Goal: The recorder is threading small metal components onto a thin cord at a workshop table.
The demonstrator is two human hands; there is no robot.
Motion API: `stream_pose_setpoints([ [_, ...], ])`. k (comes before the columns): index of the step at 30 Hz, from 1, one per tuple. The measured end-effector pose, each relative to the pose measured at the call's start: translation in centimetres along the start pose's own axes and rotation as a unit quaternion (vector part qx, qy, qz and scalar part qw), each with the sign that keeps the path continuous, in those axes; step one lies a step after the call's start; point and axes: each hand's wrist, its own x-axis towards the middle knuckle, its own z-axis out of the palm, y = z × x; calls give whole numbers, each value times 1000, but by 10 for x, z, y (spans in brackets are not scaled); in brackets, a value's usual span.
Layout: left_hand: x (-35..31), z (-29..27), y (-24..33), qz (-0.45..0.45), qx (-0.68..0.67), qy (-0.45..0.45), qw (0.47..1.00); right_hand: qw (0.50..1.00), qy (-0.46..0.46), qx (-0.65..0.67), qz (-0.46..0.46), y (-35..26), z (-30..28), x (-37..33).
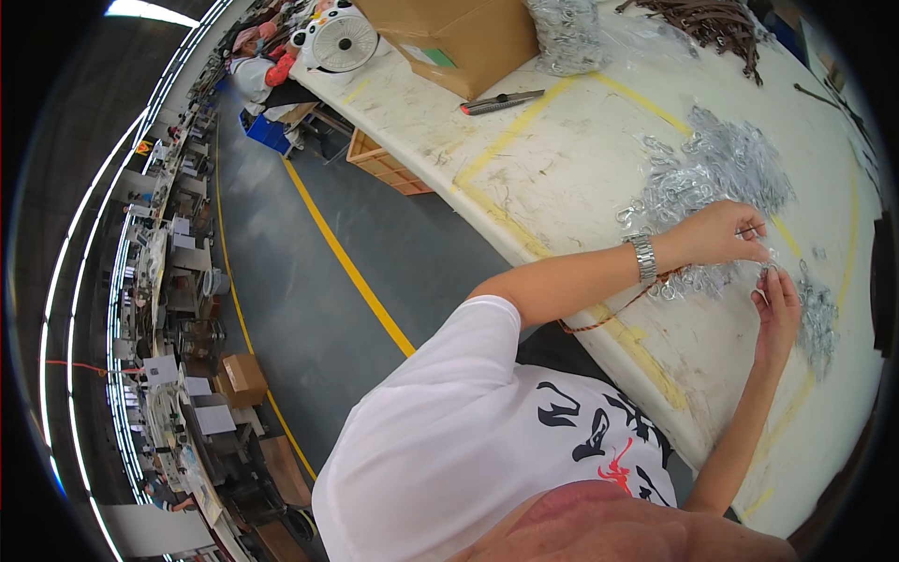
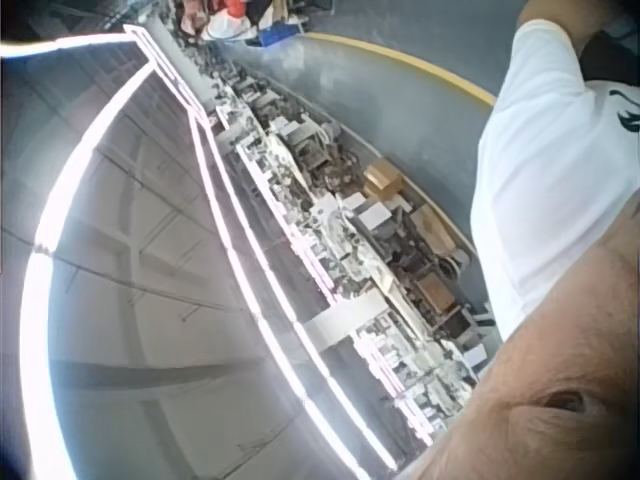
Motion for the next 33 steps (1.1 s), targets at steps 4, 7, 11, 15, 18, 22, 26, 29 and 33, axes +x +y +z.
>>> stream_pose_setpoints([
  [4,-2,-7,-2,-33,112,-20,993,1000,4,-28,-5,-22,36,-17],
  [7,3,-10,8,-67,98,-14,993,1000,-11,21,-18,-26,39,-11],
  [11,13,-13,11,-161,25,-44,986,1000,15,11,-17,-34,41,-10],
  [15,11,6,3,-130,21,-86,988,998,31,1,-53,-35,36,-11],
  [18,2,3,-1,-124,9,-90,988,998,11,1,-64,-35,40,-15],
  [22,-1,-2,9,-110,36,-64,991,998,30,-19,-50,-35,40,-17],
  [26,-4,3,2,-121,-10,-64,991,997,66,-40,-31,-22,20,-12],
  [29,-5,2,4,-138,-62,-55,987,998,44,-7,-43,-13,15,-7],
  [33,-7,0,13,-224,-199,-73,951,997,44,-34,-57,-14,20,-4],
])
